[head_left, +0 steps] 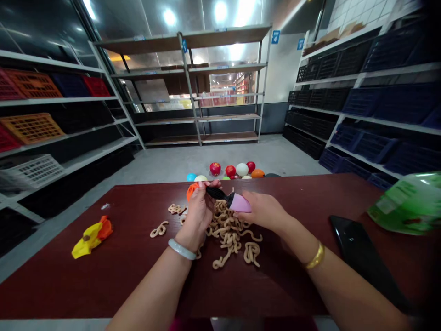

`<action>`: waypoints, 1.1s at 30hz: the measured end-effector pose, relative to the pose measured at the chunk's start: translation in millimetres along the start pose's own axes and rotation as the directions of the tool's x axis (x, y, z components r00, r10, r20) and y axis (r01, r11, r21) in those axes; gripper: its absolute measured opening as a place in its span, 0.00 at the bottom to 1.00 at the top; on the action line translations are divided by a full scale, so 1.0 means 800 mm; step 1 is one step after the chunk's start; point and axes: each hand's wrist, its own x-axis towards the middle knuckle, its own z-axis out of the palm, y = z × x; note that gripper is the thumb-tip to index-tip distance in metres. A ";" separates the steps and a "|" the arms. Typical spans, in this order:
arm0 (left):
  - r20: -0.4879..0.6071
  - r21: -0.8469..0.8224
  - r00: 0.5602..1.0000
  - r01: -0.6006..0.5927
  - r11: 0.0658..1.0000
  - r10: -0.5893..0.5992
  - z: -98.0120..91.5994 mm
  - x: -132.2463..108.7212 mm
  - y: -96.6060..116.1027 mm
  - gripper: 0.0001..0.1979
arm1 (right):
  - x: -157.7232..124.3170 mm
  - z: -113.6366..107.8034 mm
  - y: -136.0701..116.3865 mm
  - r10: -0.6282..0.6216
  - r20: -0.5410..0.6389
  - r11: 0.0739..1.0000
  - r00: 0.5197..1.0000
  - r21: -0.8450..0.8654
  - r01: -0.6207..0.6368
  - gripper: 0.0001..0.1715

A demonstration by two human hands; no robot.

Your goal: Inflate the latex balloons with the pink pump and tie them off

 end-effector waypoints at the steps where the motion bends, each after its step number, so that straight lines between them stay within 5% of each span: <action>1: 0.020 0.011 1.000 0.012 1.000 -0.012 0.000 -0.001 -0.003 0.15 | 0.000 0.000 0.001 0.000 0.022 1.000 1.000 -0.001 0.000 0.29; 22: 0.076 -0.071 0.996 0.055 0.996 -0.049 0.030 -0.027 0.008 0.15 | 0.000 0.000 -0.015 0.015 0.075 0.984 0.997 0.173 -0.028 0.35; 26: 0.119 -0.080 0.992 0.049 0.996 -0.039 0.038 -0.035 0.015 0.13 | -0.001 -0.004 -0.019 0.004 0.049 0.982 0.999 0.186 -0.013 0.43; 33: -0.031 -0.142 1.000 -0.005 0.990 0.001 0.026 -0.014 0.040 0.14 | 0.001 0.001 -0.024 -0.009 0.019 0.991 1.000 0.133 0.006 0.36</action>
